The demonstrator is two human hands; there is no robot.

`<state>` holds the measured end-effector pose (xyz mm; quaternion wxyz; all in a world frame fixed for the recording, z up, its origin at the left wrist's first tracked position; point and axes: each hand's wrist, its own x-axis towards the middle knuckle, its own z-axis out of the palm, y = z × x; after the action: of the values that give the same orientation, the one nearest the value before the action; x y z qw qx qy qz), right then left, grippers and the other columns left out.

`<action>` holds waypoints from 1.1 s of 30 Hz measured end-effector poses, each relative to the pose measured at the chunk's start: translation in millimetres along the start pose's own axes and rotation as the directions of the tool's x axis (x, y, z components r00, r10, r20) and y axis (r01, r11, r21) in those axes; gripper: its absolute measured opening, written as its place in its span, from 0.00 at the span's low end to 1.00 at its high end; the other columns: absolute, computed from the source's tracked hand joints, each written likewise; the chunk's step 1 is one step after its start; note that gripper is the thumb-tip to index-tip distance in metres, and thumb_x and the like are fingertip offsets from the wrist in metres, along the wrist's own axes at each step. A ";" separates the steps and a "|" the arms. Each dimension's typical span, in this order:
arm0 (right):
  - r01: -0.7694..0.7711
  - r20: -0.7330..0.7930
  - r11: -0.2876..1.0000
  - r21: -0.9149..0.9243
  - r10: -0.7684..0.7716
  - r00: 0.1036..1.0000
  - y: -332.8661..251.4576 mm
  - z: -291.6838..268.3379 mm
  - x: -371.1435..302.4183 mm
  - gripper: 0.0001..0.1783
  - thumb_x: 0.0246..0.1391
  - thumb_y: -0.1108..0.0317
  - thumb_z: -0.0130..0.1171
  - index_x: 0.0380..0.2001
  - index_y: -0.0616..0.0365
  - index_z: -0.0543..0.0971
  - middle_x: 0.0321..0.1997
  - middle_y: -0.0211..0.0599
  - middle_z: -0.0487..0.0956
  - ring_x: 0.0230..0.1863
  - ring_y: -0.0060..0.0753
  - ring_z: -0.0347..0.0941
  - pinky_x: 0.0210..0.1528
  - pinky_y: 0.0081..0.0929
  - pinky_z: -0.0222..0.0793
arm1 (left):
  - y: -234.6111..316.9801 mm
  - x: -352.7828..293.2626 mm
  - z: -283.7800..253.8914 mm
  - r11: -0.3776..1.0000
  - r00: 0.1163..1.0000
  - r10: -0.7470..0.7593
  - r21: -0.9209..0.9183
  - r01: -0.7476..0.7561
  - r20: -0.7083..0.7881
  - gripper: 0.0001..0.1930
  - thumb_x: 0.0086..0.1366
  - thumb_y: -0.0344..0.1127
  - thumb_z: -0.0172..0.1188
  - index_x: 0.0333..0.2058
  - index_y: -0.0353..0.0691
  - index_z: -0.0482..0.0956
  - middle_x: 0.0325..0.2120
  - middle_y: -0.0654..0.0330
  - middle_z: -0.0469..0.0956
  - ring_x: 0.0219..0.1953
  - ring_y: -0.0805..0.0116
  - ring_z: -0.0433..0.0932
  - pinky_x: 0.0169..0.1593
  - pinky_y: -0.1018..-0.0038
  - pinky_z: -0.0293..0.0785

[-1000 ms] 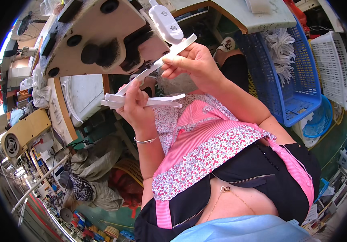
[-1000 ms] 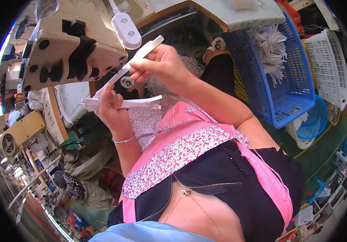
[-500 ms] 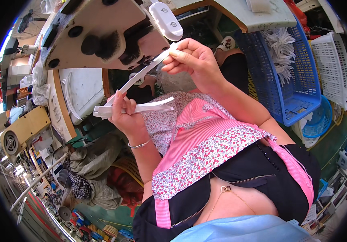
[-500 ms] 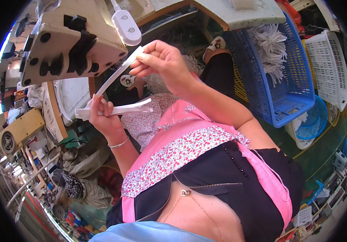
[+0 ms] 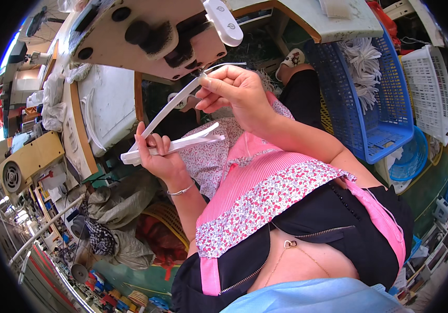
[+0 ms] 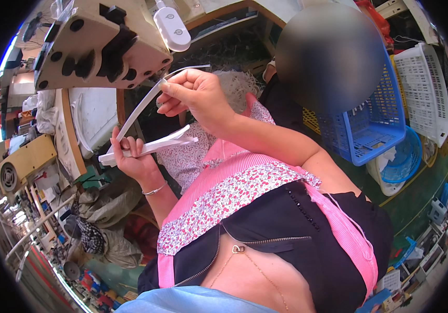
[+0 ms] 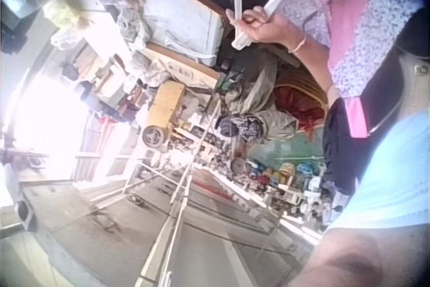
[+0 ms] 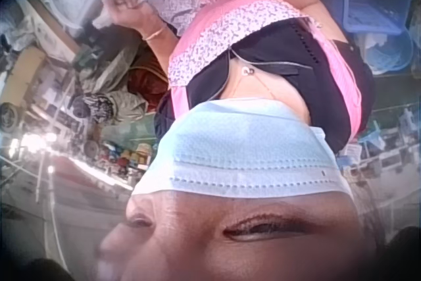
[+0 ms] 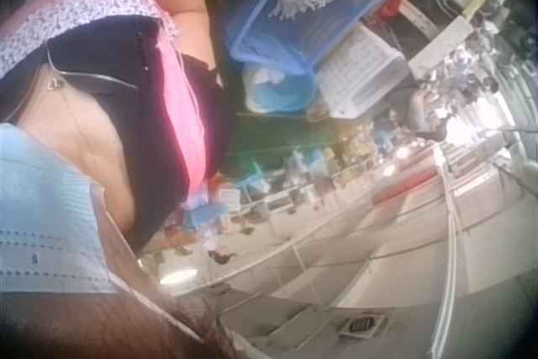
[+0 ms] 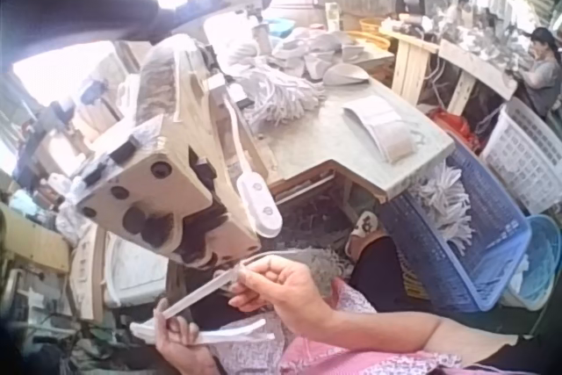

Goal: Sort and count stacks of white shoe lining or stiffening components.

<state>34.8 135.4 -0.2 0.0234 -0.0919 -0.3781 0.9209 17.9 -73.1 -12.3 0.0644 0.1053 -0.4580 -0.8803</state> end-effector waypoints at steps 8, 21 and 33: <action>-0.067 -0.042 0.998 0.011 0.067 0.997 6.0 6.3 1.7 0.11 0.58 0.67 0.63 0.36 0.65 0.77 0.30 0.41 0.82 0.26 0.31 0.81 0.29 0.25 0.80 | -1.7 -2.8 -21.8 0.965 0.993 -0.028 -0.254 0.057 0.115 0.18 0.73 0.50 0.49 0.41 0.39 0.75 0.26 0.66 0.66 0.19 0.78 0.58 0.22 0.80 0.57; -0.132 -0.038 0.853 -0.506 0.130 0.991 3.9 -56.4 -14.2 0.08 0.63 0.66 0.58 0.37 0.61 0.79 0.30 0.34 0.82 0.26 0.19 0.78 0.29 0.16 0.74 | 164.6 169.1 -59.9 0.347 0.978 0.205 0.933 -0.098 0.027 0.19 0.70 0.49 0.54 0.28 0.39 0.79 0.17 0.65 0.69 0.21 0.75 0.71 0.31 0.75 0.73; -0.399 0.074 -0.312 -0.863 -0.857 0.510 -197.8 -283.2 118.0 0.46 0.43 0.37 0.68 0.56 0.62 0.73 0.55 0.53 0.75 0.57 0.53 0.71 0.61 0.42 0.65 | 89.8 426.7 -129.3 -0.452 0.991 0.108 0.892 -0.019 0.075 0.36 0.43 0.58 0.75 0.40 0.29 0.81 0.41 0.39 0.81 0.48 0.47 0.79 0.52 0.59 0.74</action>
<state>-33.4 485.7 -77.0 0.3483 -0.3319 -0.8751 0.0522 -362.7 -316.6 -64.8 0.0095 0.1053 -0.9923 -0.0642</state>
